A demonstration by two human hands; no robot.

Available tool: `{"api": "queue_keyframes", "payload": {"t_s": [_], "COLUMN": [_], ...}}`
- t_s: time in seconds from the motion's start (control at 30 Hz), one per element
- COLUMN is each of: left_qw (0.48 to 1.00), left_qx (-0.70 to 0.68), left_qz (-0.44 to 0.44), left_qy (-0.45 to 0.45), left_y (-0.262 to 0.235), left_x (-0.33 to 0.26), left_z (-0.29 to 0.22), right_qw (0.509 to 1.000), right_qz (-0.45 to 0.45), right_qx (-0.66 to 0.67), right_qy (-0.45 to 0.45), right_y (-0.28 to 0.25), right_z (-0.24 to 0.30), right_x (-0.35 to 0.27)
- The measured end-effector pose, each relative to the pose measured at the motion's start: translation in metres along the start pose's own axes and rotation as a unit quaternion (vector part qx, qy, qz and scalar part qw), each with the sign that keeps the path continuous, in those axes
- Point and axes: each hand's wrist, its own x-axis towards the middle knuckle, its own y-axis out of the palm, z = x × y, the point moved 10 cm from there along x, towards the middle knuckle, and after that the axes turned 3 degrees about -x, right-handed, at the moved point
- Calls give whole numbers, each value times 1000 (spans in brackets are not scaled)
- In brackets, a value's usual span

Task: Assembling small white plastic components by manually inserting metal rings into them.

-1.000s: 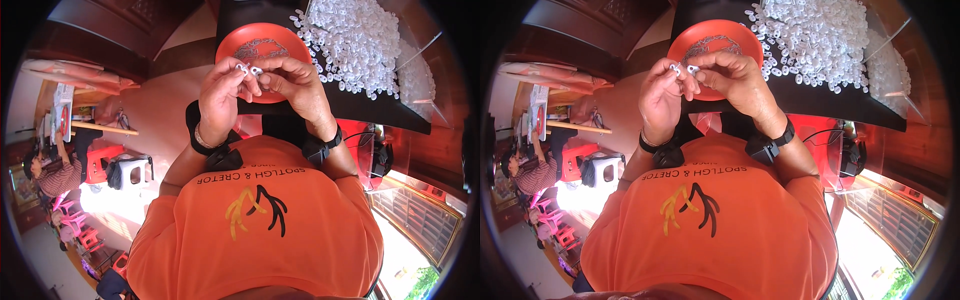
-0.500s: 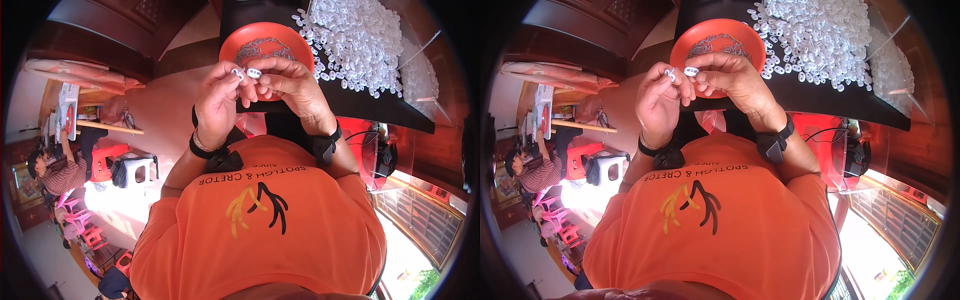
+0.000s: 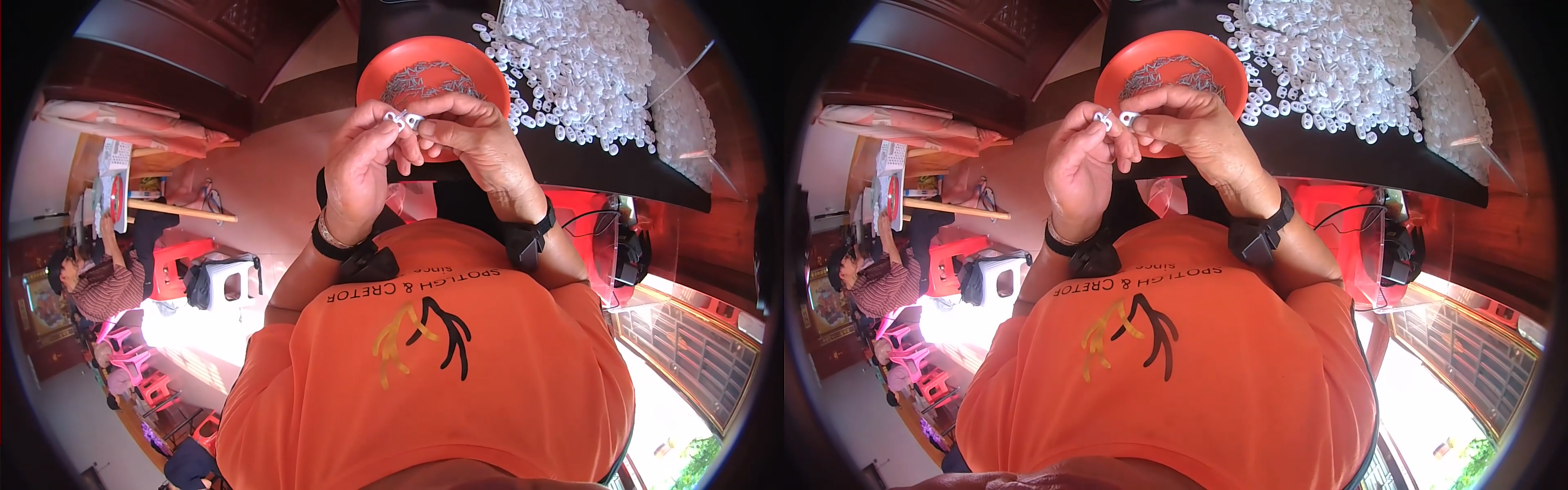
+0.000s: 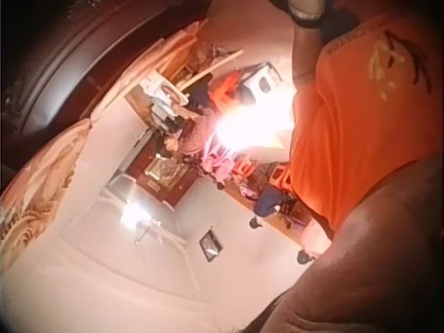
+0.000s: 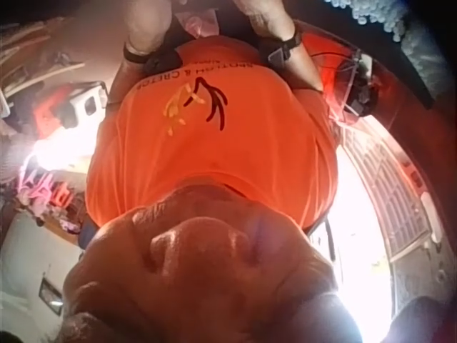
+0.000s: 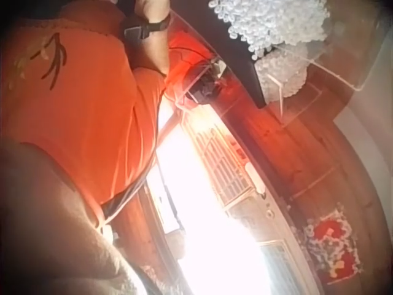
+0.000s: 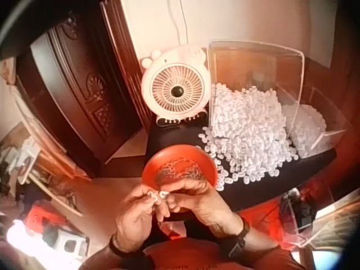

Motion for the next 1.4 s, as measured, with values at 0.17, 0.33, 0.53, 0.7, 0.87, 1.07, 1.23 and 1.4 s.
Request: {"api": "queue_keyframes", "payload": {"t_s": [0.17, 0.33, 0.53, 0.7, 0.87, 1.07, 1.23, 1.4], "left_qw": [998, 983, 982, 985, 984, 984, 986, 982], "left_qx": [46, 137, 167, 141, 145, 150, 134, 99], "left_qz": [-48, -97, -86, -90, -87, -84, -84, -129], "left_qy": [-13, -69, -34, -53, -57, -55, -53, -99], "left_y": [-8, -20, -19, -20, -21, -21, -23, -25], "left_x": [0, -2, -1, -1, -1, -2, -2, -7], "left_z": [3, 13, 13, 17, 20, 21, 24, 26], "right_qw": [997, 995, 992, 989, 990, 987, 957, 924], "right_qz": [-21, -54, -43, -58, -56, -41, -50, -57], "right_qx": [-70, -76, -106, -113, -111, -137, -262, -346], "right_qy": [-28, -40, -57, -72, -73, -75, -115, -153], "right_y": [-9, -17, -8, -9, -8, -3, 4, 16], "right_z": [11, 20, 19, 19, 16, 16, 21, 29], "right_x": [7, 9, 8, 9, 9, 8, 3, -1]}}
